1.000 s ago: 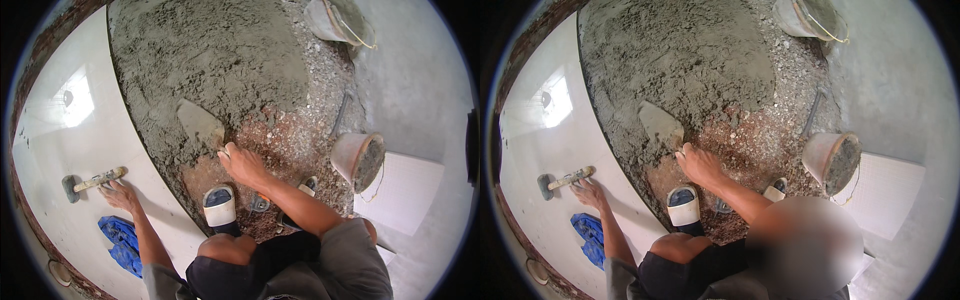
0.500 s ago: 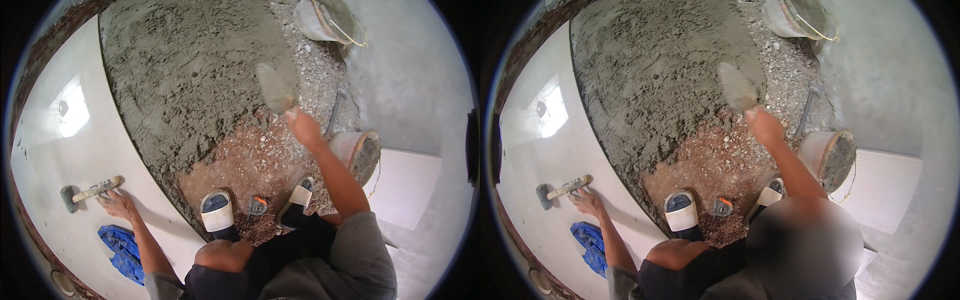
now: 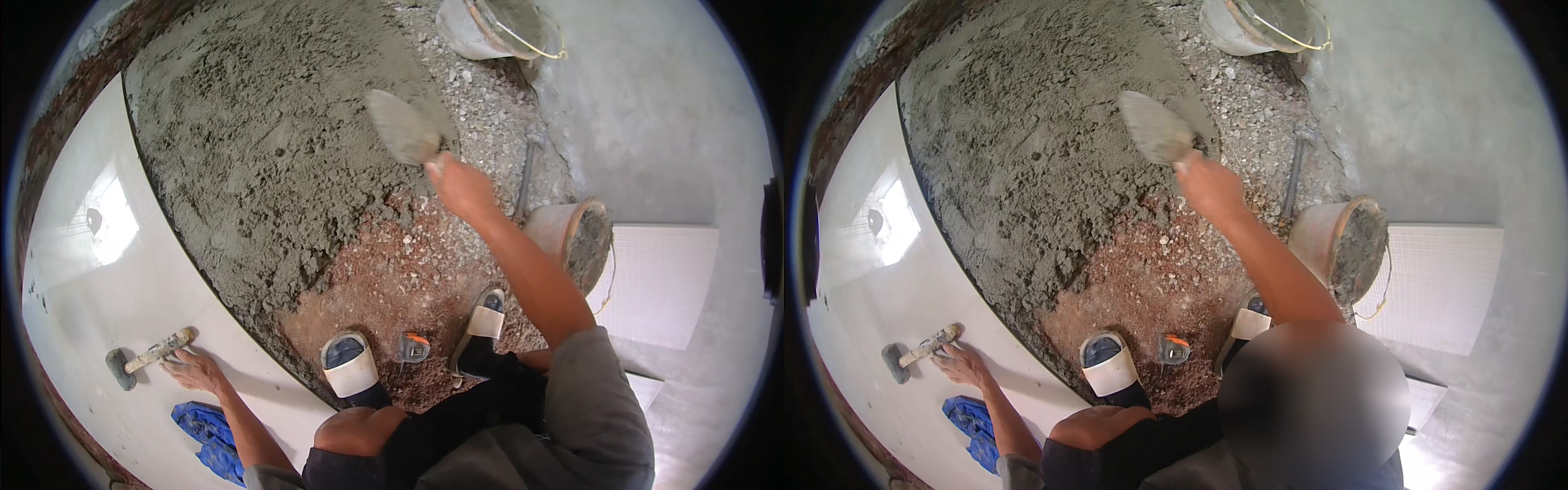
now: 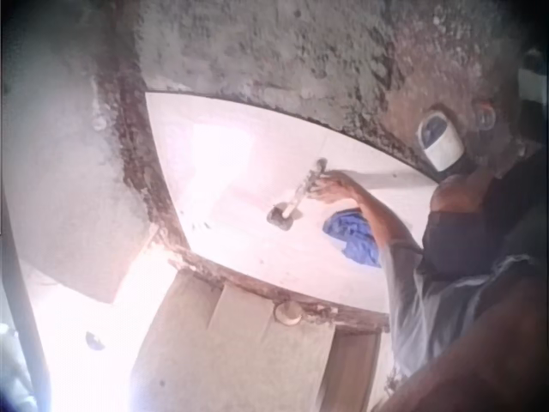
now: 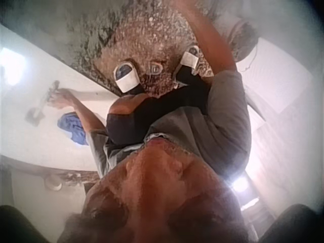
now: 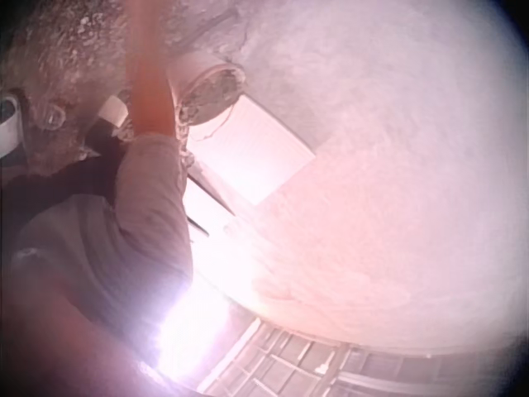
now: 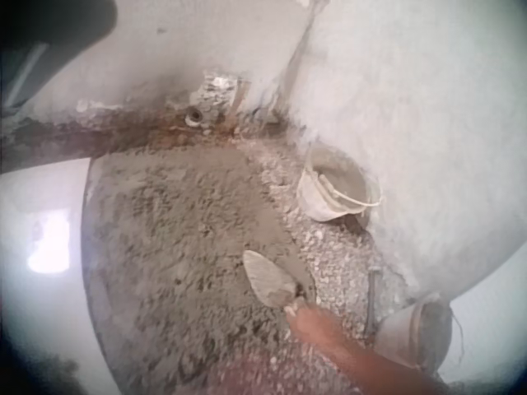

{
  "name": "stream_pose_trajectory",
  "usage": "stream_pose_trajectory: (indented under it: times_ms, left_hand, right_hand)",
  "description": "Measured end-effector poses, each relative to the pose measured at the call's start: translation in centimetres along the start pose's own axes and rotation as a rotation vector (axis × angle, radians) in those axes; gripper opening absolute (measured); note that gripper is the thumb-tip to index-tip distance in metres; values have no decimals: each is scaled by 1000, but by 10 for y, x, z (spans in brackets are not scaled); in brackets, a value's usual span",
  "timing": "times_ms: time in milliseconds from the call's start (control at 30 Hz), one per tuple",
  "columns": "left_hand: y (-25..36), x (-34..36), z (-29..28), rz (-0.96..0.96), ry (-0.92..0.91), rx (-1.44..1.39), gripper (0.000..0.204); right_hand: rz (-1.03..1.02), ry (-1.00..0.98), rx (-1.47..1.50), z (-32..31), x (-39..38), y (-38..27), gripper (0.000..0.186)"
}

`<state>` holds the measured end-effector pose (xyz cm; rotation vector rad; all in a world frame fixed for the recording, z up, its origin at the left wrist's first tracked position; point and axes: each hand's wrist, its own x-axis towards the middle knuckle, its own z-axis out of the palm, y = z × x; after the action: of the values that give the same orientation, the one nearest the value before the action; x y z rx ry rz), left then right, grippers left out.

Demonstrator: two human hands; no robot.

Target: The person spreads cement on the floor using a trowel, places a large white tile onto the cement, and uses a rubber mallet to tap the tile into place. The person then lifts the tile to check the coverage and continues spreading cement.

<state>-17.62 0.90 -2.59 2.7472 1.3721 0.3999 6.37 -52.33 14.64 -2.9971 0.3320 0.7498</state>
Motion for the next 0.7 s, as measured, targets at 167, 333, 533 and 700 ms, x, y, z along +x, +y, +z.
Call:
stream_pose_trajectory:
  times_ms: [167,333,533,700]
  left_hand:
    - [-3,2,3,66,61,-5,59]
    - [-8,0,6,109,107,3,59]
    - [-8,-3,7,80,117,-18,58]
    - [-2,-1,3,64,84,-11,58]
  right_hand:
    - [21,-20,-95,-9,35,-17,35]
    - [161,106,-148,8,26,54,41]
    - [215,74,20,29,-24,74,47]
    - [132,101,-20,40,-37,87,47]
